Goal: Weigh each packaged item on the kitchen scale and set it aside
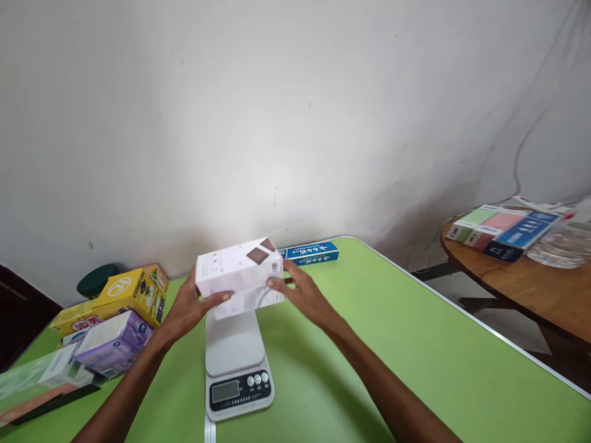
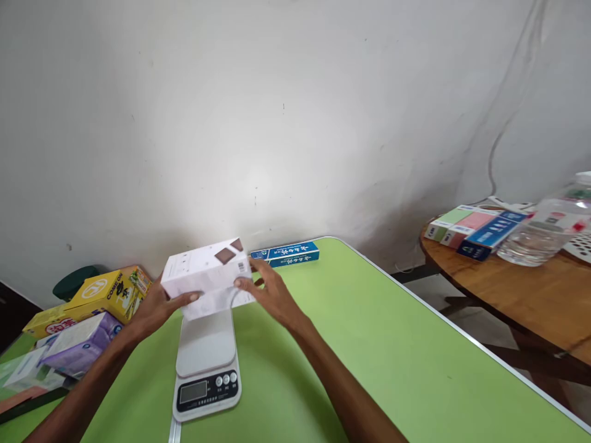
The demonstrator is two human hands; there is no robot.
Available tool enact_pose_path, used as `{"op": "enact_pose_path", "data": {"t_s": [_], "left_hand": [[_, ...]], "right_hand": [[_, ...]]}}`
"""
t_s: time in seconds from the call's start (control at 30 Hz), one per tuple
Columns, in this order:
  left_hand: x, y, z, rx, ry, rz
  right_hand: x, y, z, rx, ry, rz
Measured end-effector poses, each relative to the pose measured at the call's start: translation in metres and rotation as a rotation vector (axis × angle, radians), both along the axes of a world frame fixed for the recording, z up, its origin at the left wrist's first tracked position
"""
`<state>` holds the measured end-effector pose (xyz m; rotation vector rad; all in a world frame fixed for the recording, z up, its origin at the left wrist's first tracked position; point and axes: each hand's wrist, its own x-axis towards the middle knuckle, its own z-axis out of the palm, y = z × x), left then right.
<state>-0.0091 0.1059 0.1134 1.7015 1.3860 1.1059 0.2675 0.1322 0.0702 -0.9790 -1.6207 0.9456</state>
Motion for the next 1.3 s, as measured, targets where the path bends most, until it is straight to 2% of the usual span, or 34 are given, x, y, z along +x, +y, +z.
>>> {"op": "enact_pose_path", "data": {"t_s": [0.1,0.2,0.27,0.37,0.5,0.67,0.87,1.0,1.1,1.23,1.3], "left_hand": [[0.042,0.049,0.004,0.080,0.004,0.021],[0.084,0.101,0.000,0.167,-0.016,0.037],[0.105,0.130,-0.006,0.226,-0.032,0.036],[0.125,0.160,-0.018,0.267,-0.052,0.000],[0.135,0.176,-0.034,0.267,-0.005,-0.046],[0.139,0.178,-0.046,0.220,-0.003,-0.057],[0.140,0.177,-0.055,0.110,-0.026,-0.044],[0.144,0.178,-0.066,0.055,-0.033,-0.033],[0.147,0.179,-0.074,-0.006,-0.027,-0.048],[0.154,0.180,-0.078,-0.057,-0.070,-0.060],[0.159,0.179,-0.077,-0.057,-0.083,-0.059]], "right_hand": [[0.030,0.050,0.012,0.030,-0.026,-0.106],[0.064,0.096,0.011,0.033,-0.110,-0.119],[0.084,0.122,0.001,0.035,-0.326,-0.136],[0.105,0.150,-0.025,0.021,-0.710,-0.228],[0.109,0.168,-0.059,0.013,-0.853,-0.223],[0.114,0.166,-0.076,0.042,-0.928,-0.174],[0.133,0.143,-0.087,0.126,-0.952,-0.171],[0.140,0.120,-0.096,0.214,-0.903,-0.265],[0.143,0.103,-0.102,0.251,-0.881,-0.388],[0.141,0.093,-0.111,0.220,-0.821,-0.588],[0.138,0.094,-0.114,0.195,-0.785,-0.604]]}}
